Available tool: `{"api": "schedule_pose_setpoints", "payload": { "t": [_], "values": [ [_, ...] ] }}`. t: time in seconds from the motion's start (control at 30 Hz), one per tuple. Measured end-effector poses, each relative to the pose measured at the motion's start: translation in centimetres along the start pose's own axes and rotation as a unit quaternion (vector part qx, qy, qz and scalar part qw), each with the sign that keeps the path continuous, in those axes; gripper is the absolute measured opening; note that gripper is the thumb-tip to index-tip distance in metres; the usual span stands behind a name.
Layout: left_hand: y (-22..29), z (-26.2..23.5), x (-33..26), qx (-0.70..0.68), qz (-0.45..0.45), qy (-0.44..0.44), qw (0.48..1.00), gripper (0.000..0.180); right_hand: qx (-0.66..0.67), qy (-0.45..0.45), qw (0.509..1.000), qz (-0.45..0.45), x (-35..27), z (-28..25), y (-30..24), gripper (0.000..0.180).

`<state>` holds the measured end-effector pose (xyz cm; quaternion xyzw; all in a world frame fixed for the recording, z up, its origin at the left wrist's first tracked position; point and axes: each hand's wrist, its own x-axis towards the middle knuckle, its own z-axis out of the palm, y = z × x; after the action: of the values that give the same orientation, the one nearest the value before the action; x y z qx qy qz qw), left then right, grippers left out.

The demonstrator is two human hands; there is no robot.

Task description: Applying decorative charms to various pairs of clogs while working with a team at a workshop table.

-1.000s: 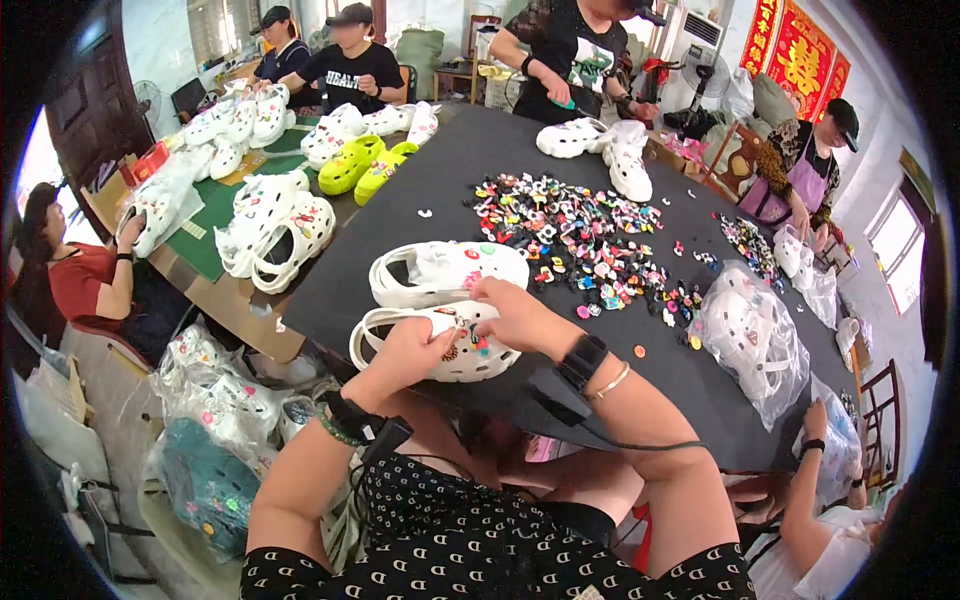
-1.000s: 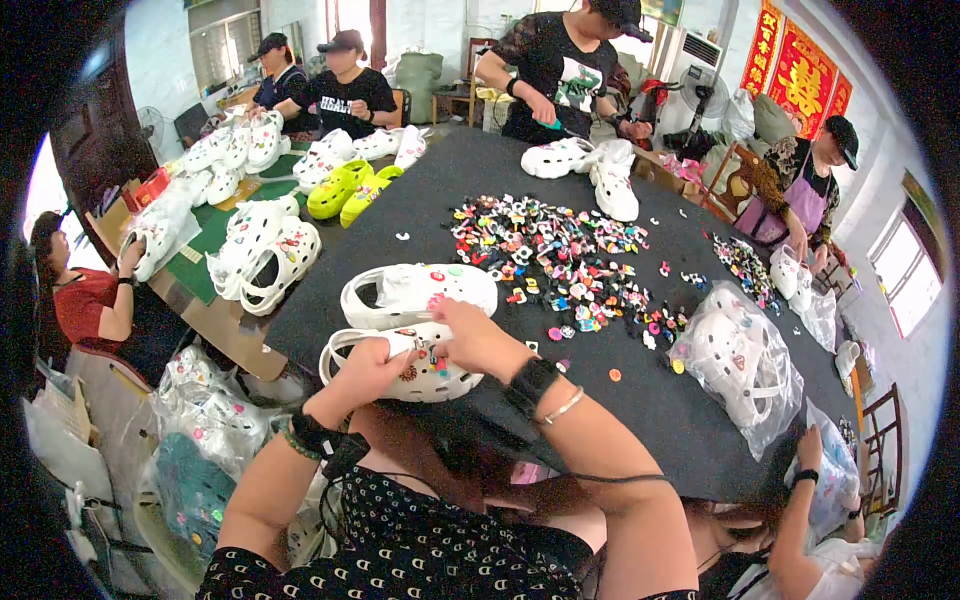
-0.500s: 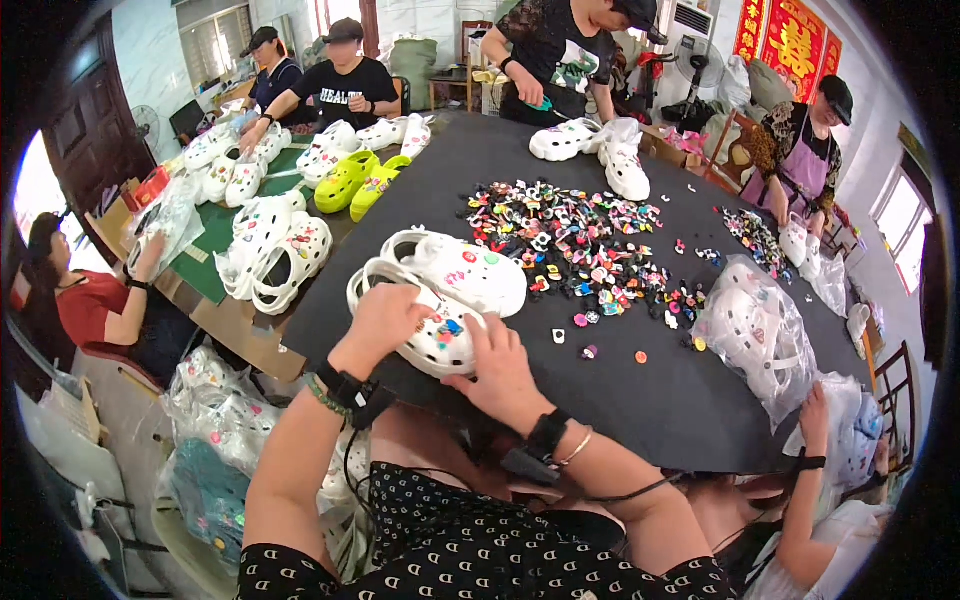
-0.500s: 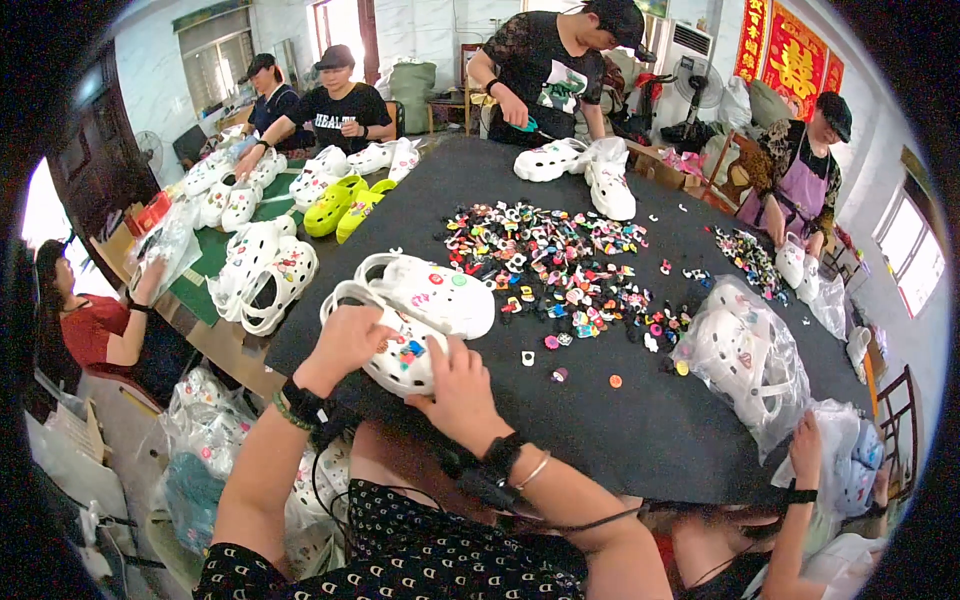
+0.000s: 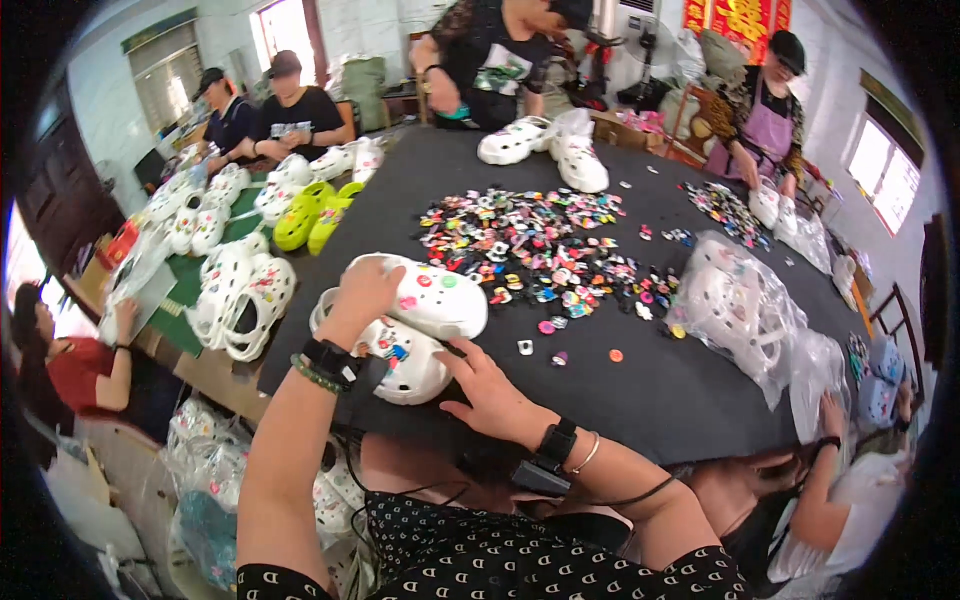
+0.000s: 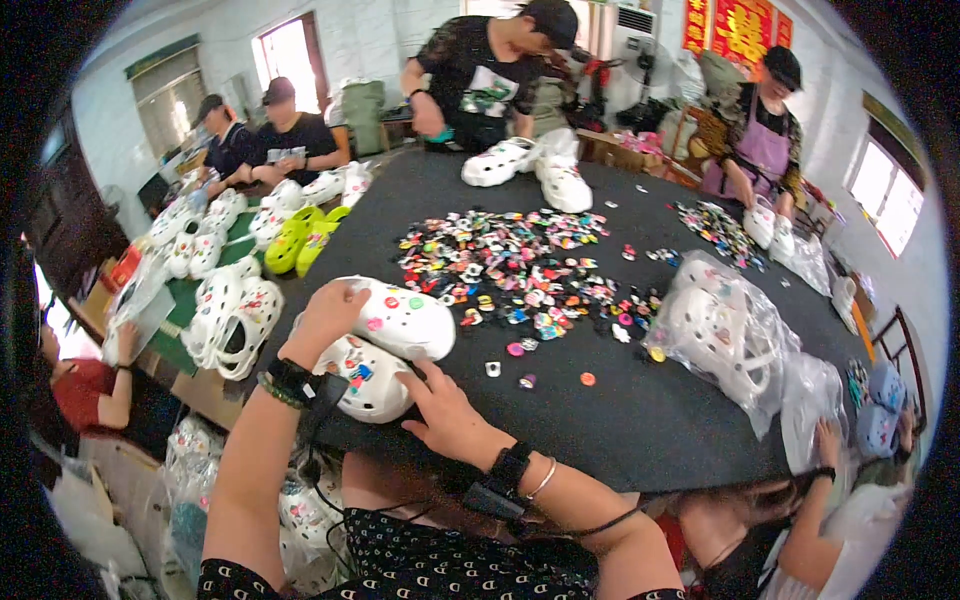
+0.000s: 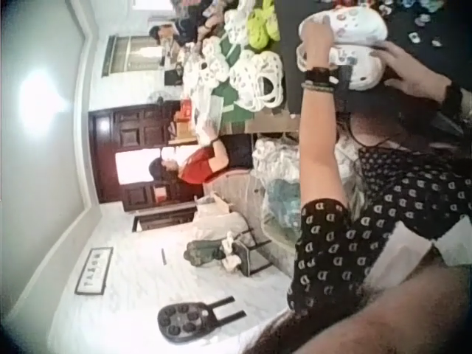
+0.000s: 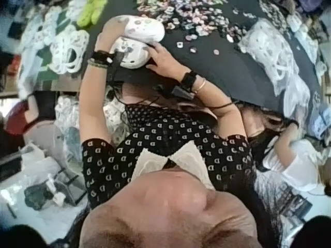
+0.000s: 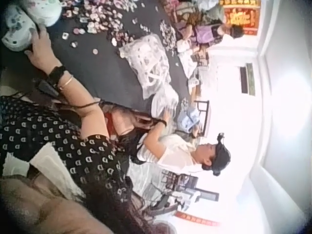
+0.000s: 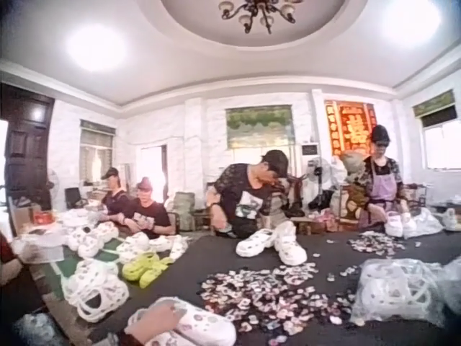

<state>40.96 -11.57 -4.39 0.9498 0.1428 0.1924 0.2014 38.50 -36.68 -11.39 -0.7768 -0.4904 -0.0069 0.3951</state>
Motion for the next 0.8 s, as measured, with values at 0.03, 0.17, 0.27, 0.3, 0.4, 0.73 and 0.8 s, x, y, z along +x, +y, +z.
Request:
{"api": "schedule_pose_setpoints", "payload": {
  "t": [0.03, 0.17, 0.27, 0.3, 0.4, 0.73, 0.8],
  "values": [
    [-0.3, 0.9, 0.6, 0.015, 0.005, 0.001, 1.000, 0.051, 0.001, -0.014, 1.000, -0.002, -0.5, -0.7, 0.6, 0.065],
    [-0.5, 2.5, 1.6, 0.102, 0.016, -0.062, 0.993, 0.070, -0.015, -0.020, 1.000, 0.004, -2.8, -4.0, 4.0, 0.035],
    [1.0, 1.8, 1.5, 0.082, -0.039, -0.117, 0.989, 0.075, -0.040, -0.018, 0.999, 0.025, -4.6, -7.3, 6.3, 0.021],
    [0.5, 1.8, 1.8, 0.055, -0.048, -0.149, 0.986, 0.074, -0.049, -0.026, 0.997, 0.055, -4.9, -8.7, 6.8, 0.019],
    [-0.3, 1.2, 1.9, 0.047, -0.045, -0.177, 0.982, 0.073, -0.100, -0.017, 0.989, 0.105, -4.5, -12.3, 8.7, 0.015],
    [0.7, 2.9, -1.0, 0.057, 0.040, 0.009, 0.998, 0.058, -0.211, 0.070, 0.938, 0.268, -2.9, -18.5, 18.6, 0.020],
    [0.5, 3.1, -0.7, 0.046, 0.045, 0.000, 0.998, 0.058, -0.190, 0.069, 0.941, 0.272, -1.6, -18.4, 18.9, 0.024]
  ]
}}
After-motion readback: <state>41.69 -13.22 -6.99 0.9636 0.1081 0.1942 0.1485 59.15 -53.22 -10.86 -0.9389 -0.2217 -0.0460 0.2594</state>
